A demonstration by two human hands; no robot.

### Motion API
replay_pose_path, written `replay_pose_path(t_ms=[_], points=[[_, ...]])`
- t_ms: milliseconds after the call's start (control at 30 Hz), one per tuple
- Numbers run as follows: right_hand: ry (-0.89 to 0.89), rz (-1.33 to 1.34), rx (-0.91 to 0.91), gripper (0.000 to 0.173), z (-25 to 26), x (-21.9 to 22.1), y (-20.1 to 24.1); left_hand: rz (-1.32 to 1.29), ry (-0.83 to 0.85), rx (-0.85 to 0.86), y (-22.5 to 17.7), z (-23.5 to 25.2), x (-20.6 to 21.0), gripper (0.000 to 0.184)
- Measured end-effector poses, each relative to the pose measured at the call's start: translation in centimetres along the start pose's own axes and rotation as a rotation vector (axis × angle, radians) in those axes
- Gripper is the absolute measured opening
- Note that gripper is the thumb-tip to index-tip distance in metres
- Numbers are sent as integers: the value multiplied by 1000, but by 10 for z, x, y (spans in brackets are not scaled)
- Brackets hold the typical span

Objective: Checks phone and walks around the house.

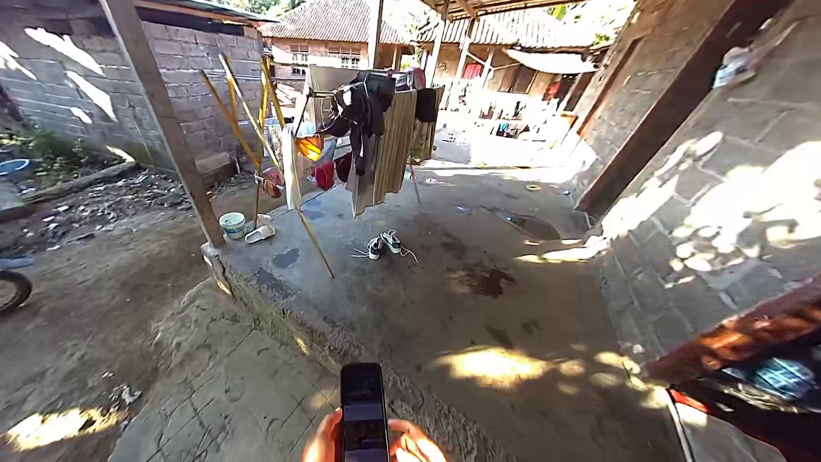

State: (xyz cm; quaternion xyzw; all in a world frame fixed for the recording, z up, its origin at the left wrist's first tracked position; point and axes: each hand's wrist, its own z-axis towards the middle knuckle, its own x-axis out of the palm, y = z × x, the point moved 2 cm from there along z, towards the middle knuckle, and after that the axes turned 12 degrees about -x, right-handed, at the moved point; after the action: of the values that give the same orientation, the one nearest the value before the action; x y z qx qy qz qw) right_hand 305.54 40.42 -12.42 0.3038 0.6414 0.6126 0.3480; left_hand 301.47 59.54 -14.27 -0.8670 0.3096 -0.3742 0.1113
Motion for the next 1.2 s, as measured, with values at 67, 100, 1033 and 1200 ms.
replay_pose_path(t_ms=[67, 100, 1033, 1200], points=[[145, -61, -59, 44, 38, -25, -2, -40, 24, 30, -13, 20, 10, 54], [222, -77, -71, 44, 58, -38, 1, -51, 49, 44, -22, 28, 17, 57], [146, -663, -777, 35, 315, -245, 59, -65, 194, 233, -224, 210, 297, 57], [56, -717, -755, 36, 390, -289, 71, 19, 194, 205, -282, 267, 358, 55]])
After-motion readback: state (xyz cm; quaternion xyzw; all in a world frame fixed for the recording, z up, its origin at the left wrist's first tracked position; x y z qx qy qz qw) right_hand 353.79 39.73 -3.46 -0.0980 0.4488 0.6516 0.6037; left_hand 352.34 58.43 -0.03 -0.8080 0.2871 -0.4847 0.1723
